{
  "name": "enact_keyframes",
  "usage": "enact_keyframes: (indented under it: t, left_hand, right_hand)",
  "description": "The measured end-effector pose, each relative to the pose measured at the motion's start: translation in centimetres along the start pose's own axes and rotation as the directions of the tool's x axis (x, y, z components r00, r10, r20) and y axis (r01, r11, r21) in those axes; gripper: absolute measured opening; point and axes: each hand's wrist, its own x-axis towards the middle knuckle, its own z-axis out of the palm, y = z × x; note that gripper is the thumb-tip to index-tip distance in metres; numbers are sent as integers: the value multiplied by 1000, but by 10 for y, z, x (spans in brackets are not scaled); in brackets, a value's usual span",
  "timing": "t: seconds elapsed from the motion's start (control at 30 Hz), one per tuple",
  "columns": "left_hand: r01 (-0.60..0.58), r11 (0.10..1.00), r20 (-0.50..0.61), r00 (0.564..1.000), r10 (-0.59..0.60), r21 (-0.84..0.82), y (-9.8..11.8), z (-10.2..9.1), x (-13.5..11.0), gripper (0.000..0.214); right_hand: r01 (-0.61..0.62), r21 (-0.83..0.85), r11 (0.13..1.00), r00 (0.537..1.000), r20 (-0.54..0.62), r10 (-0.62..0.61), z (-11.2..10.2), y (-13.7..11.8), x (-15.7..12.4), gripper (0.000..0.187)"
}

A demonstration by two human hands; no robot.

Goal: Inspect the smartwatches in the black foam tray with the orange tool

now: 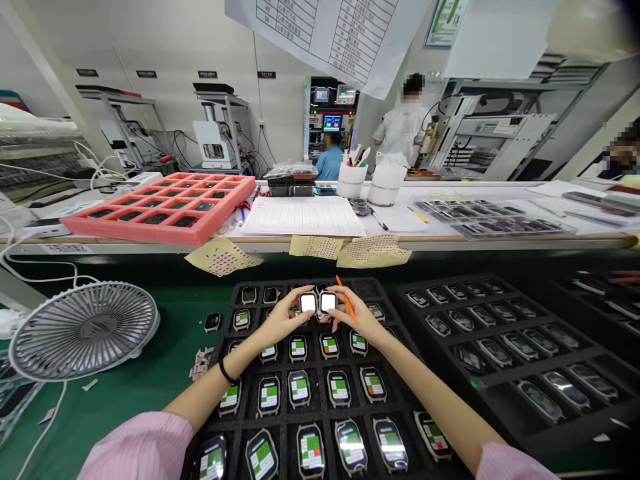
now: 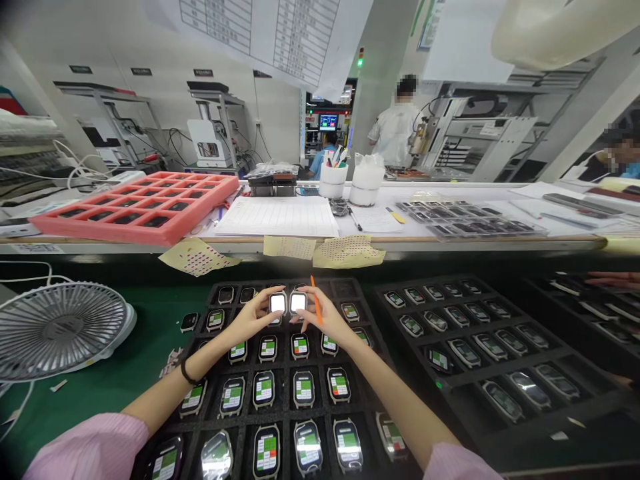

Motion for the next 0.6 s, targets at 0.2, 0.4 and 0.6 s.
enact_keyframes:
  t: [0.2, 0.4, 0.6]
  left_hand:
    - [-5, 999, -36, 999, 4, -38, 1, -1, 1, 43]
    - [12, 999, -78, 997, -16, -39, 6, -3, 2, 35]
    - [22, 1000, -72, 997, -21, 10, 11, -3, 1, 35]
  right_hand:
    - [5, -16, 1000, 999, -54, -6, 0, -4, -1, 32]
    - [-6, -49, 999, 989, -151, -1, -1, -5, -3, 21]
    - [-31, -74, 997, 980, -197, 15, -2, -4, -3, 22]
